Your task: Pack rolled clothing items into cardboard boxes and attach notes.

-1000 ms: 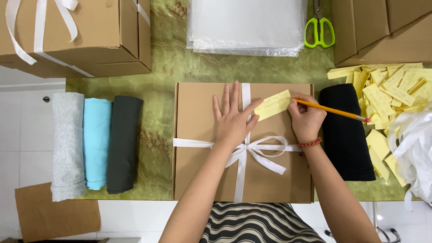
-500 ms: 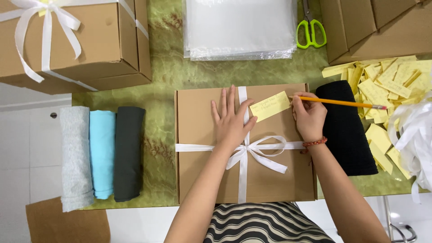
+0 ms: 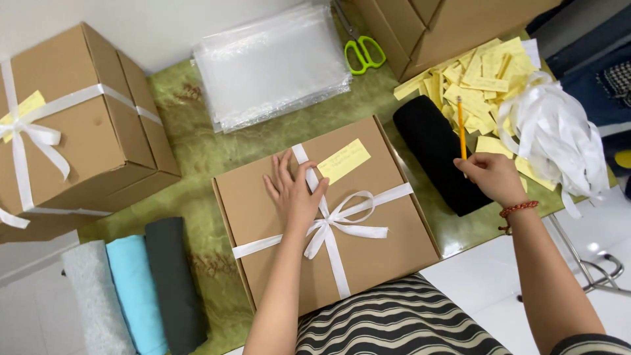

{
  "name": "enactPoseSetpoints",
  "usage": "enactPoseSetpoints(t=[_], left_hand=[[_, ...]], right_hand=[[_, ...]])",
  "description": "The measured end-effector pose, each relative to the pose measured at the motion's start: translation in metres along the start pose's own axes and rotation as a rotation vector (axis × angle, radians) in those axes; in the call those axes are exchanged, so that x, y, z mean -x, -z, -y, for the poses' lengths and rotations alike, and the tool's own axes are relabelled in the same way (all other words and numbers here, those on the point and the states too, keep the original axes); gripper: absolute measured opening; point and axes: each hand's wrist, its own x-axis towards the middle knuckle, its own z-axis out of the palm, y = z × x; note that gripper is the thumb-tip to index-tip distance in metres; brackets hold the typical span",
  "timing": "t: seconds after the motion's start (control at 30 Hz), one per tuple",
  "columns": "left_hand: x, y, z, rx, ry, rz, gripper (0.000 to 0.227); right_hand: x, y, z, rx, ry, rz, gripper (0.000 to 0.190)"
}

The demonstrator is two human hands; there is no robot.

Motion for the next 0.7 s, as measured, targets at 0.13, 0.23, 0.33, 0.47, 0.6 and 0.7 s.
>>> enactPoseSetpoints(t=[0.13,0.23,0.33,0.47,0.6,0.7], left_hand=[[0.0,-0.005,0.007,-0.025,-0.019,-0.015,0.047],[-0.001,-0.009,0.007,-0.027,-0.008,-0.02,0.047],[-0.002,-0.008,0.008,-0.023,-0.002,-0.004,0.045],[-0.002,-0.006,0.008,-0.02,0.008,0.009,0.045],[-0.003,-0.004,0.007,-0.018,0.032,0.014,0.046],[-0.002,-0.006,0.009,-0.015,0.028,0.014,0.047]], right_hand=[[-0.002,0.015,-0.011,-0.007,-0.013,0.099,0.038],[-0.007,0.023,-0.024,0.098,-0.1,0.102,0.037],[-0.012,0.022,-0.042,0.199,-0.103,-0.027,0.037],[-0.015,0.016,-0.042,0.189,-0.073,-0.073,0.04],[-0.026,0.015,-0.033,0.295,-0.08,-0.1,0.045],[-0.05,0.014,-0.047,0.391,-0.064,-0.12,0.048]])
